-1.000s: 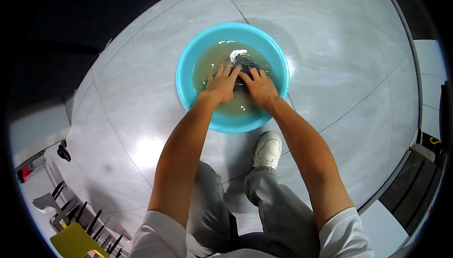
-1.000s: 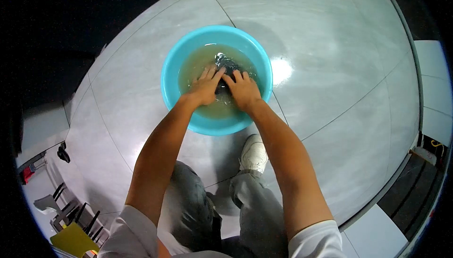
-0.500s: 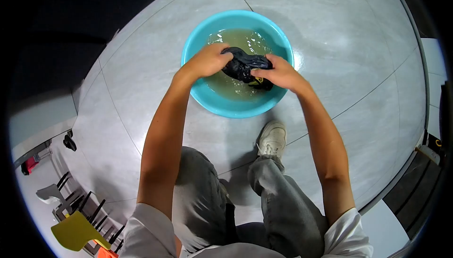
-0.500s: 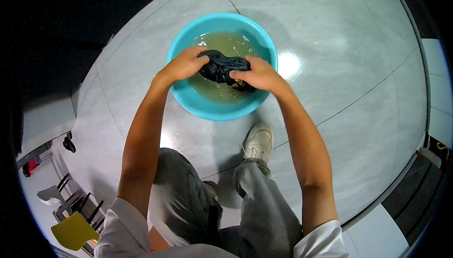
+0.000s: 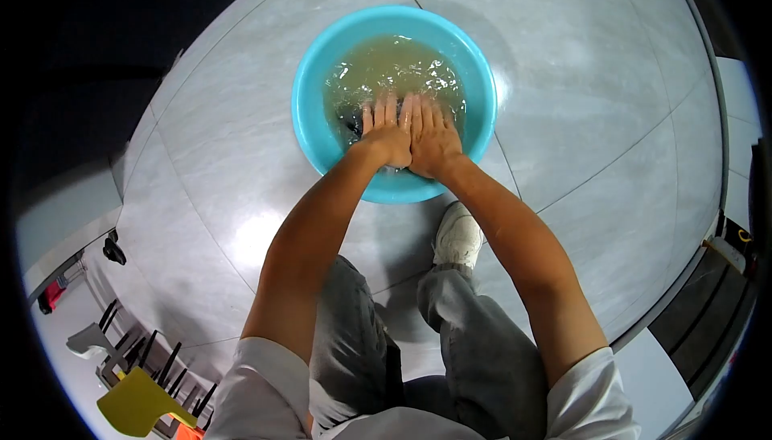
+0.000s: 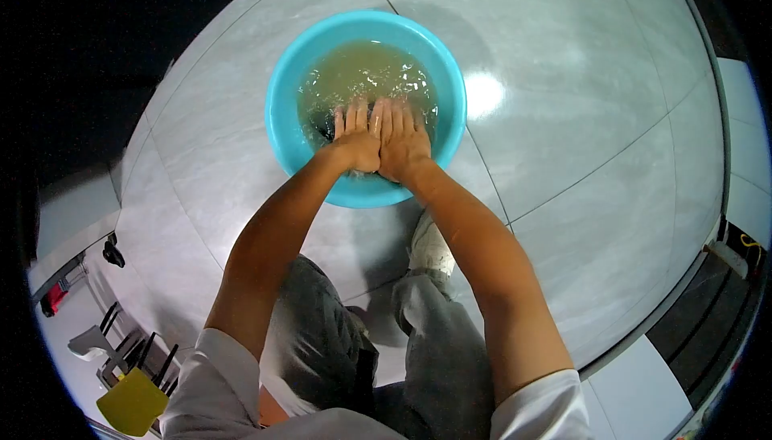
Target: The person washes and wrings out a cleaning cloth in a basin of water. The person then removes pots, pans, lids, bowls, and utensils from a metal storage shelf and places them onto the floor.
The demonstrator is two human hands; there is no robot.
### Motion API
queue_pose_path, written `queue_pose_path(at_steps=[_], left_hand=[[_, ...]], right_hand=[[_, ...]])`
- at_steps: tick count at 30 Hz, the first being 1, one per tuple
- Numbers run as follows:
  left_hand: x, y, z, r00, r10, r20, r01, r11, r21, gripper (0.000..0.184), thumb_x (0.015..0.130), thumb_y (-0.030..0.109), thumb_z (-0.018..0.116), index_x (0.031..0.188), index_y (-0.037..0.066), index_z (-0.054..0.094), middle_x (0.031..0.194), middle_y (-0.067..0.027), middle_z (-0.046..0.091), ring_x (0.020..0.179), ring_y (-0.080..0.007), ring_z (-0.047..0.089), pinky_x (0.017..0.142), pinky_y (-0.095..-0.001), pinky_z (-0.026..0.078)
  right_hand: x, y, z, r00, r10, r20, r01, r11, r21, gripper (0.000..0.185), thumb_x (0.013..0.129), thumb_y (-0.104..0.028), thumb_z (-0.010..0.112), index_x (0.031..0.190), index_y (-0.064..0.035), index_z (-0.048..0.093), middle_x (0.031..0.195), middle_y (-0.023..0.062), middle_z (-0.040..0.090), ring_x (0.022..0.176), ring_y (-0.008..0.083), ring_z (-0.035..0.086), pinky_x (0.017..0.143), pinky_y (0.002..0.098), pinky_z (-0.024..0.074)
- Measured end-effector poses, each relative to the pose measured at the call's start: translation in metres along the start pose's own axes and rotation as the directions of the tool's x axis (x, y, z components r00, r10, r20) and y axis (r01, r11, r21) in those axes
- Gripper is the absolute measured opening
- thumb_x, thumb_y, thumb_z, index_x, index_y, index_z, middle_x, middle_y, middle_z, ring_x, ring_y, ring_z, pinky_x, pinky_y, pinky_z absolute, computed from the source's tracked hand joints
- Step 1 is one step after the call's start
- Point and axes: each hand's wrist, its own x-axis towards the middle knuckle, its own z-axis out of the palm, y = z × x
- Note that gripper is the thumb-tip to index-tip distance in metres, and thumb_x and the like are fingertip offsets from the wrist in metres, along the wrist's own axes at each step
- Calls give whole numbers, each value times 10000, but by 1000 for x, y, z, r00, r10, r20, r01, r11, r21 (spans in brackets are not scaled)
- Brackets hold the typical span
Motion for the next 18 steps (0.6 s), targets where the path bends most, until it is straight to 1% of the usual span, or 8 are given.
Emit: queue_pose_path(at_steps=[1, 5, 8, 10, 12, 13, 17, 18], left_hand=[[1, -1, 5, 999, 21, -28, -18, 995, 101, 971, 840, 294, 610, 1577, -36, 70, 1575, -379, 211, 1490, -440, 242, 1208, -604, 155], [29, -26, 13, 936, 154, 317, -96, 977, -189, 822, 842, 279, 622, 1515, -66, 301, 1385, -356, 512, 1368, -409, 469, 1176, -522, 279], [45, -23, -4, 794, 248, 555, -209, 969, -134, 703, 837, 263, 645, 1431, -70, 467, 1307, -318, 601, 1308, -389, 543, 1148, -468, 339], [63, -21, -19, 547, 279, 789, -272, 951, -147, 643, 842, 265, 647, 1386, -58, 535, 1351, -298, 581, 1331, -386, 521, 1145, -449, 347], [16, -22, -44, 851, 286, 441, -294, 954, -53, 661, 855, 252, 633, 1438, -27, 494, 1403, -268, 553, 1347, -375, 510, 1151, -466, 343], [11, -21, -46, 888, 266, 375, -270, 962, -42, 659, 859, 252, 627, 1441, -27, 490, 1410, -269, 547, 1351, -374, 505, 1151, -464, 343], [38, -17, -18, 856, 182, 484, -132, 982, -135, 662, 866, 270, 614, 1423, -65, 486, 1410, -310, 525, 1375, -395, 464, 1159, -456, 321], [41, -20, -10, 846, 186, 500, -108, 977, -182, 690, 864, 277, 616, 1439, -71, 459, 1424, -314, 509, 1395, -409, 434, 1172, -479, 293]], right_hand=[[2, 1, -6, 993, -2, 116, 4, 1000, -22, 927, 909, -444, 522, 1586, 39, 112, 1655, 209, 168, 1536, 375, 141, 1245, 486, 120], [13, 7, -25, 940, -67, 333, 72, 997, -3, 885, 920, -474, 489, 1591, 10, 174, 1654, 227, 179, 1522, 372, 204, 1234, 468, 172], [37, 16, -54, 658, -189, 729, 56, 978, 203, 879, 909, -480, 499, 1602, -42, 180, 1657, 214, 180, 1544, 362, 133, 1248, 455, 117], [40, 15, -51, 685, -186, 705, 5, 968, 251, 815, 900, -476, 507, 1570, -62, 298, 1617, 200, 292, 1518, 335, 235, 1236, 450, 173], [37, 12, -44, 801, -135, 583, 6, 976, 218, 793, 892, -491, 518, 1546, -68, 372, 1589, 192, 364, 1494, 321, 309, 1225, 441, 213], [31, 9, -35, 887, -92, 453, 23, 988, 155, 799, 888, -509, 525, 1538, -65, 386, 1580, 191, 380, 1483, 320, 331, 1220, 435, 226], [34, 14, 31, 995, -62, 83, 53, 993, 104, 853, 880, -546, 547, 1542, -40, 365, 1596, 202, 348, 1506, 347, 269, 1228, 464, 192], [33, 15, 18, 977, -73, 199, 41, 986, 159, 887, 877, -552, 554, 1557, -32, 318, 1615, 210, 294, 1520, 361, 187, 1234, 465, 159]])
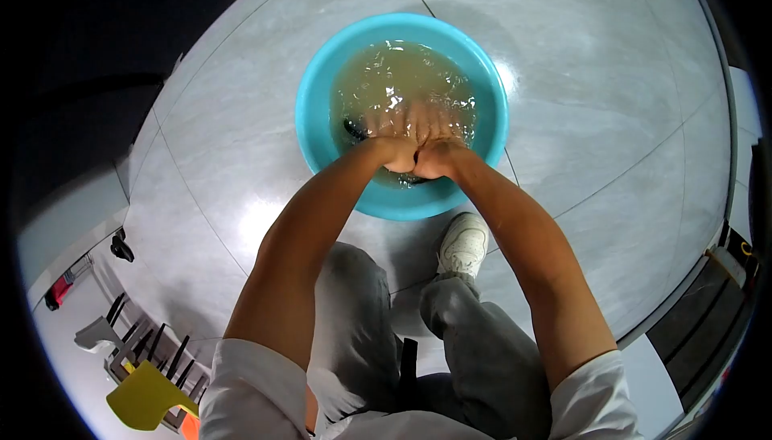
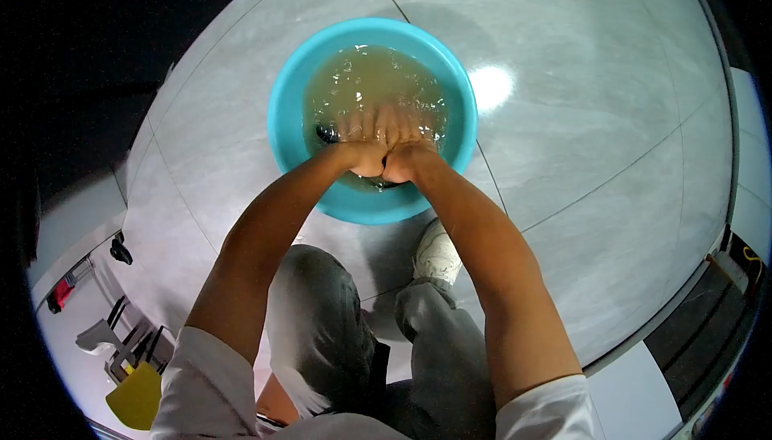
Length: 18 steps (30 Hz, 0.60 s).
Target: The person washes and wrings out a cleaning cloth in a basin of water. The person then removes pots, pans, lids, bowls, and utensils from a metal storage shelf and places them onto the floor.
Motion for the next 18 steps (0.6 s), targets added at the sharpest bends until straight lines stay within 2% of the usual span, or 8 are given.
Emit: queue_pose_path(at_steps=[3, 5, 7, 8, 11, 13, 15, 18], left_hand=[[9, -5, -2, 989, -14, 149, 24, 998, -64, 769, 869, 302, 612, 1492, -74, 361, 1507, -308, 410, 1437, -437, 355, 1184, -546, 242], [-1, 2, 7, 995, -74, -73, 75, 997, 16, 811, 861, 294, 627, 1520, -57, 309, 1556, -298, 343, 1444, -436, 338, 1165, -575, 256], [-23, 18, 35, 786, -87, -613, 210, 969, 133, 853, 837, 258, 666, 1539, -27, 276, 1584, -286, 293, 1436, -419, 353, 1131, -592, 306], [-25, 18, 37, 749, -70, -659, 188, 976, 110, 841, 824, 214, 679, 1541, 9, 291, 1586, -266, 295, 1424, -404, 374, 1107, -574, 340], [-39, 11, 37, 699, -11, -715, 89, 993, 71, 833, 777, 83, 718, 1525, 101, 352, 1558, -215, 351, 1381, -365, 438, 1050, -524, 419], [-55, -1, 13, 754, 66, -654, -13, 996, 85, 835, 732, -3, 742, 1487, 143, 415, 1491, -193, 457, 1345, -349, 484, 1031, -494, 442], [-60, -13, 3, 801, 33, -598, -82, 995, -55, 791, 723, -44, 747, 1439, 141, 466, 1377, -185, 555, 1271, -336, 548, 998, -458, 469], [-84, -28, -7, 823, 20, -567, -210, 939, -271, 547, 701, -58, 789, 1212, 71, 642, 1064, -139, 705, 1007, -239, 673, 868, -346, 525]], right_hand=[[-14, -6, -31, 993, 14, 113, -13, 1000, -9, 943, 873, -562, 568, 1572, -13, 253, 1635, 232, 221, 1538, 390, 78, 1232, 470, 142], [-28, -13, -34, 990, 26, -139, -59, 969, -241, 905, 878, -559, 567, 1546, -6, 309, 1601, 243, 293, 1516, 394, 189, 1204, 475, 239], [-27, -12, -37, 995, -15, -96, -17, 948, -318, 872, 857, -505, 643, 1510, -13, 338, 1564, 233, 346, 1455, 391, 311, 1155, 469, 317], [-26, -10, -37, 996, -35, -76, 5, 934, -358, 858, 847, -477, 680, 1492, -16, 352, 1545, 228, 373, 1425, 390, 371, 1131, 467, 356], [-37, 1, -26, 962, -12, -271, 19, 999, 27, 802, 821, -299, 739, 1470, -65, 330, 1393, 176, 537, 1345, 325, 493, 1082, 470, 406], [-36, 1, -30, 989, 44, -144, -24, 990, 139, 818, 769, -244, 792, 1432, -64, 348, 1269, 191, 619, 1215, 354, 587, 1027, 466, 456], [-42, 0, -40, 989, 68, -129, -41, 978, 206, 798, 695, -229, 865, 1349, -39, 449, 1047, 218, 705, 1062, 377, 671, 908, 454, 525], [-44, 18, -46, 971, -64, -229, 155, 901, 405, 679, 665, -261, 892, 1221, -37, 573, 1044, 219, 703, 1087, 348, 670, 899, 420, 525]])
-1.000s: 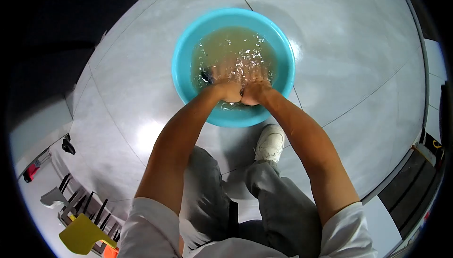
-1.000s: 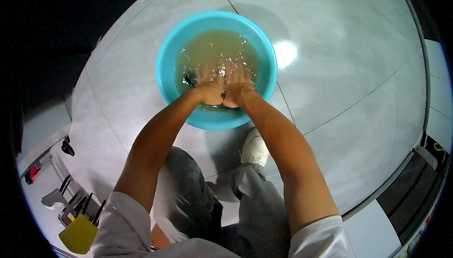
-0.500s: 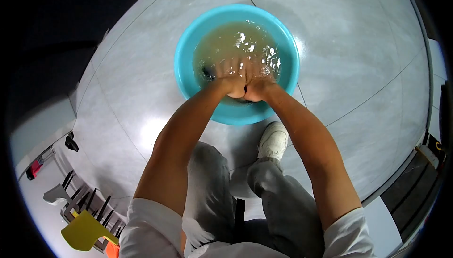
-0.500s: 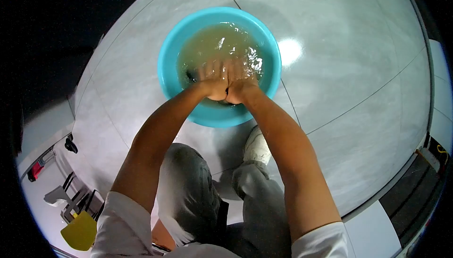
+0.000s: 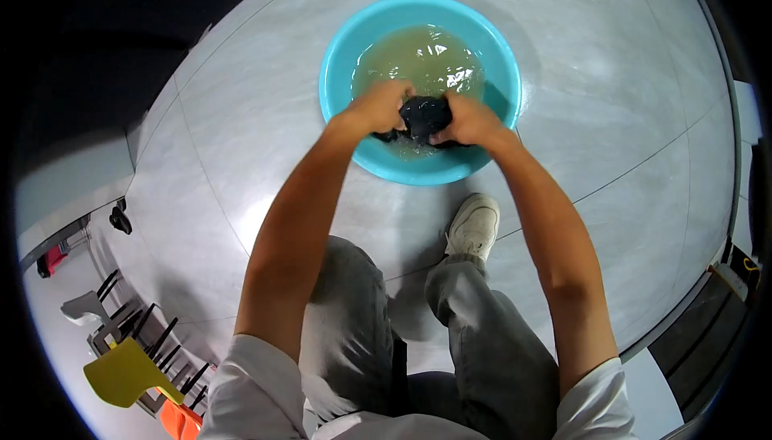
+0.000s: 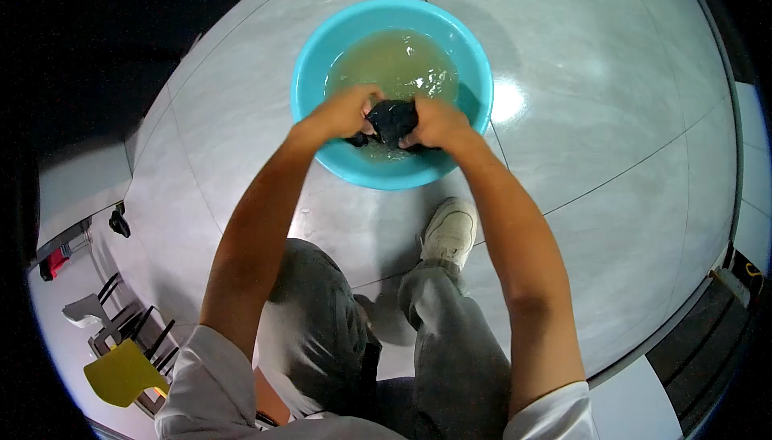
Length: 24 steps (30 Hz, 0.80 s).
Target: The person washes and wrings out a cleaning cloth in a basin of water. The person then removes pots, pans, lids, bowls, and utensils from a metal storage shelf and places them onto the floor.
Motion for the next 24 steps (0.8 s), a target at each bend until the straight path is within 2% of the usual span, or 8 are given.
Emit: queue_pose_path(at_steps=[3, 11, 16, 18, 19, 21, 23, 24], left_hand=[[-15, 9, -38, 1000, -11, 24, 16, 983, -181, 242, 730, -39, 784, 959, 8, 722, 871, -42, 690, 838, -126, 639, 772, -273, 517], [-30, 26, -81, 1000, -18, -3, 16, 947, -322, 149, 765, -23, 712, 909, 17, 715, 787, -13, 642, 765, -127, 597, 720, -282, 489], [-5, 9, -22, 967, 55, -250, -48, 998, 35, 204, 781, -31, 661, 956, 63, 707, 907, -67, 677, 890, -222, 637, 810, -364, 499], [-1, 10, 2, 916, 137, -377, -17, 953, 304, 262, 786, -41, 641, 1008, 87, 701, 1007, -91, 686, 974, -285, 644, 849, -415, 502], [-4, 16, 7, 959, 58, -276, 30, 951, 306, 511, 792, -1, 651, 1290, 99, 602, 1363, -164, 563, 1274, -384, 513, 1016, -497, 452], [1, 10, 35, 962, 74, -262, 40, 914, 405, 771, 763, 115, 752, 1453, 98, 409, 1527, -188, 360, 1418, -387, 327, 1150, -518, 290], [14, 3, 47, 994, -54, -97, 88, 919, 384, 1111, 774, 258, 805, 1597, 66, 85, 1662, -197, 88, 1543, -379, 71, 1254, -529, 49], [18, 3, 49, 993, -94, -71, 114, 918, 380, 1100, 784, 277, 792, 1596, 59, 83, 1662, -201, 90, 1542, -381, 76, 1252, -534, 57]], right_hand=[[-7, 0, -26, 997, -49, -60, 65, 951, 302, 486, 718, -195, 864, 1133, -56, 652, 1008, 169, 699, 984, 259, 674, 853, 351, 514], [-42, -39, -77, 974, -57, -219, 221, 433, 874, 385, 834, -73, 753, 1202, -103, 641, 1036, 24, 676, 917, 119, 599, 769, 283, 460], [-7, -32, -32, 972, -37, -232, 173, 782, 598, 457, 815, -68, 753, 1250, -86, 615, 982, 70, 672, 909, 183, 637, 848, 319, 499], [-1, -29, -13, 930, -80, -360, 150, 974, 171, 616, 780, -128, 796, 1347, -90, 557, 1257, 165, 615, 1139, 305, 615, 989, 428, 474], [1, -27, -1, 918, -147, -367, 135, 989, -58, 712, 780, -186, 800, 1411, -92, 482, 1363, 182, 516, 1237, 344, 527, 1043, 465, 428], [5, -22, 20, 900, -277, -336, 82, 865, -495, 919, 782, -304, 807, 1540, -95, 331, 1574, 217, 318, 1432, 421, 351, 1151, 538, 334], [13, -22, 27, 969, -173, -178, 64, 866, -496, 1058, 801, -419, 772, 1589, -93, 145, 1640, 191, 125, 1493, 439, 168, 1195, 558, 246], [16, -24, 28, 989, -118, -93, 57, 865, -498, 1134, 810, -476, 754, 1613, -92, 52, 1672, 177, 29, 1523, 447, 77, 1217, 568, 201]])
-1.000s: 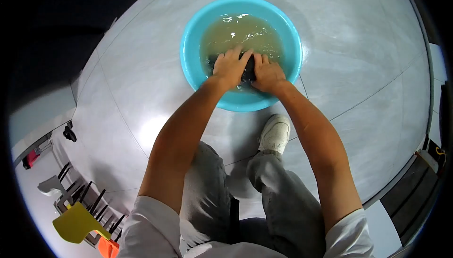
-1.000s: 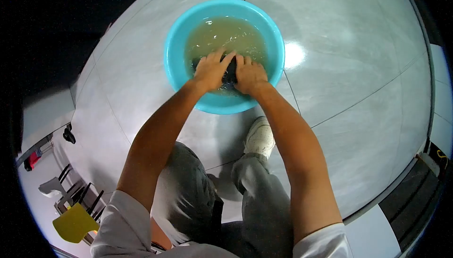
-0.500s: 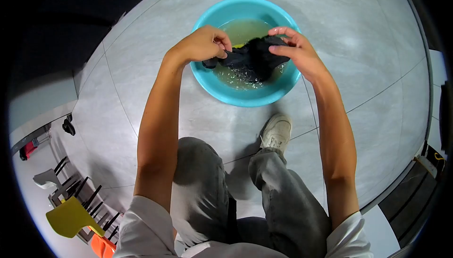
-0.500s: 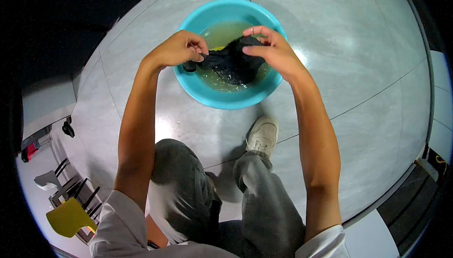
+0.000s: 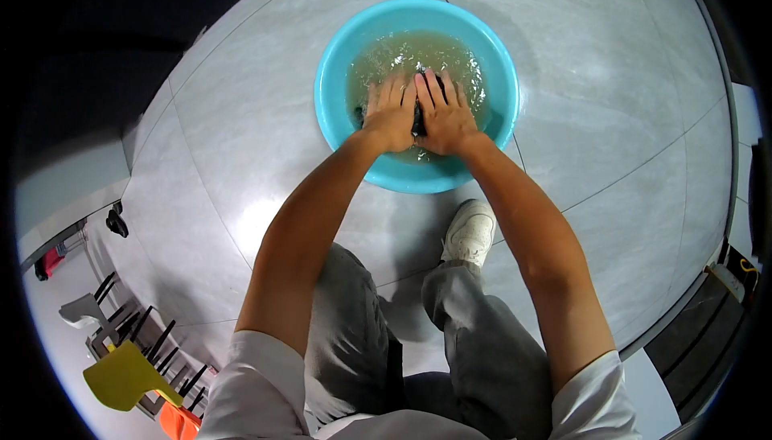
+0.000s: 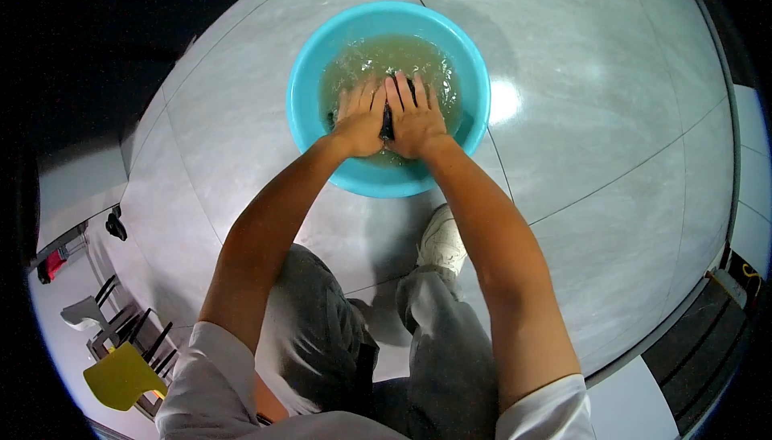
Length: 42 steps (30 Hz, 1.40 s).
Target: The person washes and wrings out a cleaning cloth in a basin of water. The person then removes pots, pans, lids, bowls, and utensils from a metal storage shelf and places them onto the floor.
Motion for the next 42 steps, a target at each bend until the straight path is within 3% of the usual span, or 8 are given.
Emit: queue_pose_path(at_steps=[5, 8, 14, 19, 26, 30, 37, 42], left_hand=[[7, -5, 24, 999, 11, 31, -13, 999, 53, 1135, 832, 452, 723, 1593, -10, 19, 1656, -253, 6, 1529, -456, 6, 1219, -609, 40], [39, -15, 11, 721, 91, 686, -3, 992, -128, 917, 874, 387, 663, 1553, -53, 231, 1652, -246, 140, 1539, -419, -2, 1235, -564, 51], [29, -7, -2, 915, -16, 404, 6, 1000, 27, 911, 890, 422, 662, 1542, -55, 241, 1635, -252, 200, 1528, -434, 77, 1227, -574, 98], [22, -11, 14, 985, -20, 171, 17, 1000, 17, 991, 871, 432, 688, 1586, 20, 139, 1627, -228, 234, 1504, -440, 198, 1215, -601, 136], [-13, -15, -18, 995, 14, -103, 18, 951, 308, 964, 806, 256, 784, 1575, 161, 210, 1558, -202, 333, 1328, -463, 458, 1141, -553, 327], [-22, -19, -17, 982, -185, -37, 186, 982, 22, 716, 825, 187, 772, 1435, 145, 400, 1341, -225, 560, 1026, -417, 653, 859, -485, 544], [-37, -18, -59, 972, -121, -204, 29, 914, -404, 312, 788, 208, 843, 829, 8, 607, 754, -134, 648, 707, -314, 589, 688, -404, 472], [-44, -6, -78, 902, 179, -392, -361, 810, -462, 241, 840, 140, 785, 940, 24, 598, 779, -52, 581, 689, -155, 521, 661, -317, 449]], right_hand=[[13, 2, 6, 972, 45, 229, -15, 991, -131, 1120, 851, -590, 619, 1614, -60, -6, 1681, 187, -40, 1536, 441, -4, 1227, 580, 134], [26, 0, -3, 933, 27, 360, 62, 971, -232, 1045, 906, -646, 503, 1620, -79, -7, 1688, 149, -89, 1542, 420, -60, 1237, 581, 56], [40, 0, -37, 784, -26, 620, 49, 999, -20, 1105, 860, -705, 515, 1613, -51, 39, 1681, 195, -10, 1536, 425, -105, 1232, 576, -4], [27, 9, 11, 978, 78, 194, -90, 994, 55, 1129, 785, -646, 702, 1620, -128, 146, 1688, 143, -24, 1546, 394, -49, 1246, 567, 86], [8, 15, -2, 980, 126, -153, -95, 976, 196, 836, 700, -390, 843, 1393, -148, 442, 1423, 152, 498, 1317, 361, 462, 1032, 514, 396], [2, 14, -4, 946, 316, -76, -276, 903, 328, 601, 685, -280, 840, 1220, -123, 614, 1247, 145, 614, 1165, 346, 585, 966, 492, 429], [-9, 25, -4, 882, 455, -121, -384, 844, 374, 452, 728, -204, 764, 1168, -123, 701, 1161, 193, 658, 1134, 377, 613, 1036, 492, 451], [-12, 21, -10, 905, 27, -424, 117, 944, 309, 377, 797, -159, 716, 1173, -127, 706, 1173, 177, 671, 1106, 309, 645, 989, 454, 495]])
